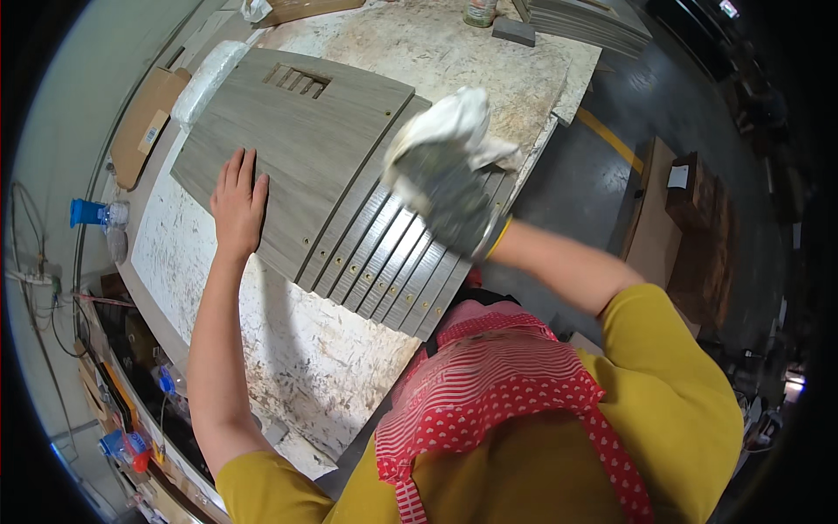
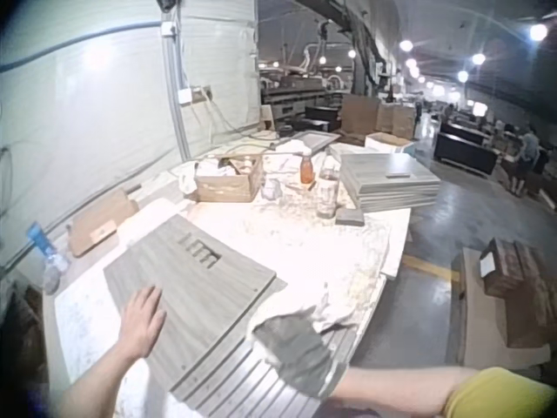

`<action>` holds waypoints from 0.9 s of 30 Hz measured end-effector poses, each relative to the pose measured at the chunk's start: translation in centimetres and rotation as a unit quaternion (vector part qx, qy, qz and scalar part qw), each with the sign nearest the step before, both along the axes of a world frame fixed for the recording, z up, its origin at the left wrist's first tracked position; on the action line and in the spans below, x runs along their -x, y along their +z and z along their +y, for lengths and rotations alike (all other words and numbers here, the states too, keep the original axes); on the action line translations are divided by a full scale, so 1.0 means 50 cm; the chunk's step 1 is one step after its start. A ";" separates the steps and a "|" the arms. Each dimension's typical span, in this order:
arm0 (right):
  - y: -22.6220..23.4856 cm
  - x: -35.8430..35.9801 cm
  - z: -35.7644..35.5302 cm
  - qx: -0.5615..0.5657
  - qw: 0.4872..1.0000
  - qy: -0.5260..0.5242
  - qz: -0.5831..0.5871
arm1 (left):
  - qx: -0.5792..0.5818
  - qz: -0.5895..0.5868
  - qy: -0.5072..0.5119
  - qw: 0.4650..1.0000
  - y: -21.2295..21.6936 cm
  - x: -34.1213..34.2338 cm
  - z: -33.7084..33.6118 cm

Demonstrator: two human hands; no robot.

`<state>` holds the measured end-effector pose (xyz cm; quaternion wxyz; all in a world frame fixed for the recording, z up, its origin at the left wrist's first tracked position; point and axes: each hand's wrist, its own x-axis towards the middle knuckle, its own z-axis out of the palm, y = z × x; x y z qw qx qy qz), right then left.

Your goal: The person sands stacked wooden panels with a sanding block, arranges them on a table, and wipes them down using a cloth after pouring liquid onto it from a bottle.

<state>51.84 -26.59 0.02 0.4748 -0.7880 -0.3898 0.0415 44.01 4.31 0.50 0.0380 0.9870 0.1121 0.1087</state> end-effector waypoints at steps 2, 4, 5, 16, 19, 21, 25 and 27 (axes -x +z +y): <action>-0.086 0.102 0.040 -0.069 0.974 0.072 -0.206 | 0.007 0.002 -0.001 1.000 0.007 -0.010 -0.006; -0.054 0.202 0.067 -0.024 0.945 0.117 -0.306 | 0.015 0.005 -0.001 1.000 0.008 -0.004 -0.007; -0.049 0.227 0.079 -0.038 0.957 0.190 -0.218 | 0.006 0.009 0.002 1.000 0.004 -0.002 -0.005; -0.033 -0.086 -0.150 -0.012 0.999 -0.047 0.002 | 0.013 -0.009 0.000 1.000 -0.002 -0.009 -0.005; -0.034 0.029 -0.042 0.096 0.984 -0.060 -0.141 | 0.005 -0.013 -0.001 1.000 -0.004 -0.011 0.005; -0.094 0.121 0.005 -0.022 0.999 0.014 -0.034 | -0.003 -0.014 -0.008 1.000 -0.017 -0.019 0.004; -0.016 0.168 0.012 0.137 0.963 0.158 -0.171 | -0.015 -0.022 -0.005 1.000 -0.025 -0.005 0.030; 0.029 0.096 -0.003 -0.033 0.993 0.099 0.048 | 0.001 -0.018 0.004 1.000 -0.031 0.006 0.024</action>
